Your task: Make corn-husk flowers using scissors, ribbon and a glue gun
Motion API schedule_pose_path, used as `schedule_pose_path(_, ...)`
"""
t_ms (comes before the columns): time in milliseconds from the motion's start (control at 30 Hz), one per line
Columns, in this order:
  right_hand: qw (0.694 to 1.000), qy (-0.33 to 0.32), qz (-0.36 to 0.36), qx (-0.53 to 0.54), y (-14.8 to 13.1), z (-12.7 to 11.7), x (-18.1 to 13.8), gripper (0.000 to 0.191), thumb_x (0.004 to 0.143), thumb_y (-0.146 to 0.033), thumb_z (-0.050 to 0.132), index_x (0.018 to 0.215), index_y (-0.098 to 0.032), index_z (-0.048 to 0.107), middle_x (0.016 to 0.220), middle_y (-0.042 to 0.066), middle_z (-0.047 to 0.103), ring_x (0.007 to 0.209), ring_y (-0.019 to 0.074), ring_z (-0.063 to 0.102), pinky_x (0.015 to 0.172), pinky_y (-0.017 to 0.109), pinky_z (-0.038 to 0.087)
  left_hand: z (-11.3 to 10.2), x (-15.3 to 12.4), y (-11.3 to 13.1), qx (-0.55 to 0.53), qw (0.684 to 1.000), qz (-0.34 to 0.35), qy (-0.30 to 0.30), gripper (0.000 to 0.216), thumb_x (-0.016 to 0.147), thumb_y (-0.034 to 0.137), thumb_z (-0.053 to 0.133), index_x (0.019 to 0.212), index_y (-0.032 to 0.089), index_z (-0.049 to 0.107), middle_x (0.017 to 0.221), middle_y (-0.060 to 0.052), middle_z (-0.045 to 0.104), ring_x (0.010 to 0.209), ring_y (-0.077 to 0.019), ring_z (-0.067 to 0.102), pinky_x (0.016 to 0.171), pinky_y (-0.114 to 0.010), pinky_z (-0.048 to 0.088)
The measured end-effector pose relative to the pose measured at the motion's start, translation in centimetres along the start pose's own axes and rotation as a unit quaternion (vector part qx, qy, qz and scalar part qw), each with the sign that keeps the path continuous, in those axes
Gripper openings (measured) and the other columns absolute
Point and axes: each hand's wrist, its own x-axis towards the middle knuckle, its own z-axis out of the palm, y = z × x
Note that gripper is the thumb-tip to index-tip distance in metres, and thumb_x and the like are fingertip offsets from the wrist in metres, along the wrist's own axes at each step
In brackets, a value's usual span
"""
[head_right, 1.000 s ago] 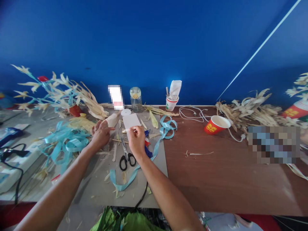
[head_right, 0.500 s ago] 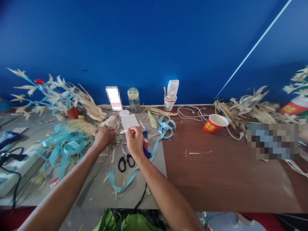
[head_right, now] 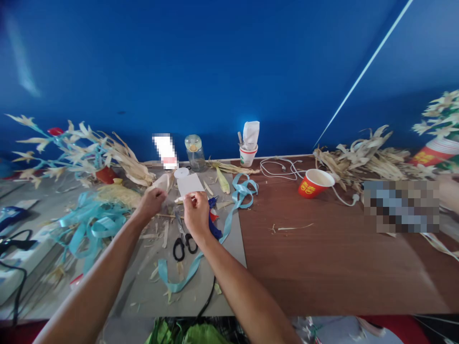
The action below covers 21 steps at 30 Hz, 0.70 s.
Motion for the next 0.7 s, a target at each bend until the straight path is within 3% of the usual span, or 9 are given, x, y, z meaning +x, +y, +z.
schedule_pose_path(33,1.0,0.001,0.002,0.002,0.1,0.0,0.0,0.014,0.075,-0.029,0.052,0.068,-0.018,0.057,0.067,-0.001,0.055,0.062,0.0125,0.049,0.057,0.023,0.04,-0.4,-0.6,0.2,-0.055,0.998,0.005,0.002,0.025,0.082,0.032,0.037,0.077,0.015,0.056,0.07,-0.004,0.061,0.065,-0.0168,0.057,0.062,-0.029,0.042)
schedule_pose_path(67,1.0,0.002,0.006,0.006,0.1,0.0,0.0,0.014,0.075,-0.03,0.052,0.068,-0.019,0.057,0.064,-0.001,0.054,0.061,0.0126,0.049,0.056,0.023,0.039,-0.8,-1.3,0.5,-0.225,0.974,0.001,-0.006,0.022,0.082,0.034,0.043,0.077,0.016,0.053,0.07,-0.003,0.06,0.061,-0.013,0.054,0.059,-0.026,0.041)
schedule_pose_path(100,1.0,0.002,0.012,0.011,0.2,0.0,0.0,0.014,0.074,-0.03,0.052,0.068,-0.019,0.057,0.061,-0.002,0.053,0.059,0.0125,0.049,0.054,0.022,0.039,-1.1,-2.1,0.9,-0.38,0.924,-0.003,-0.035,0.019,0.08,0.035,0.05,0.076,0.017,0.051,0.069,0.0,0.058,0.055,-0.0096,0.05,0.057,-0.024,0.04)
schedule_pose_path(167,0.999,-0.001,0.028,0.027,0.2,0.1,0.0,0.014,0.074,-0.031,0.053,0.068,-0.019,0.057,0.056,-0.003,0.05,0.055,0.0119,0.047,0.051,0.022,0.037,-1.3,-3.7,1.5,-0.569,0.815,-0.018,-0.111,0.017,0.075,0.03,0.061,0.076,0.018,0.049,0.061,0.005,0.051,0.045,-0.0039,0.039,0.05,-0.019,0.034)
schedule_pose_path(200,0.999,-0.003,0.037,0.037,0.1,0.1,0.0,0.014,0.073,-0.031,0.053,0.067,-0.019,0.056,0.054,-0.004,0.049,0.053,0.0116,0.047,0.049,0.021,0.036,-1.3,-4.4,1.7,-0.622,0.771,-0.021,-0.134,0.017,0.074,0.027,0.064,0.079,0.018,0.05,0.058,0.006,0.049,0.042,-0.0026,0.035,0.049,-0.018,0.032)
schedule_pose_path(267,0.997,-0.011,0.054,0.058,-0.1,0.2,-0.1,0.015,0.073,-0.031,0.053,0.066,-0.019,0.055,0.052,-0.004,0.047,0.051,0.0111,0.045,0.047,0.021,0.035,-0.9,-5.2,1.9,-0.678,0.717,-0.029,-0.157,0.019,0.072,0.022,0.066,0.086,0.017,0.054,0.057,0.006,0.048,0.041,-0.0023,0.034,0.047,-0.018,0.03)
schedule_pose_path(433,0.995,-0.022,0.063,0.078,-0.8,0.2,-0.3,0.015,0.074,-0.032,0.054,0.066,-0.019,0.054,0.051,-0.005,0.044,0.049,0.0106,0.045,0.045,0.021,0.034,0.7,-5.5,1.3,-0.707,0.683,-0.057,-0.174,0.026,0.069,0.021,0.07,0.092,0.013,0.061,0.057,0.004,0.05,0.042,-0.0014,0.036,0.048,-0.018,0.032)
schedule_pose_path(700,0.999,-0.032,0.01,0.005,-0.8,-0.3,-0.3,0.013,0.076,-0.029,0.054,0.067,-0.02,0.056,0.06,-0.002,0.05,0.06,0.0127,0.048,0.054,0.024,0.038,1.5,-5.7,1.2,-0.707,0.674,-0.089,-0.193,0.018,0.066,0.021,0.072,0.079,0.011,0.065,0.055,0.002,0.052,0.044,-0.0028,0.039,0.046,-0.017,0.031)
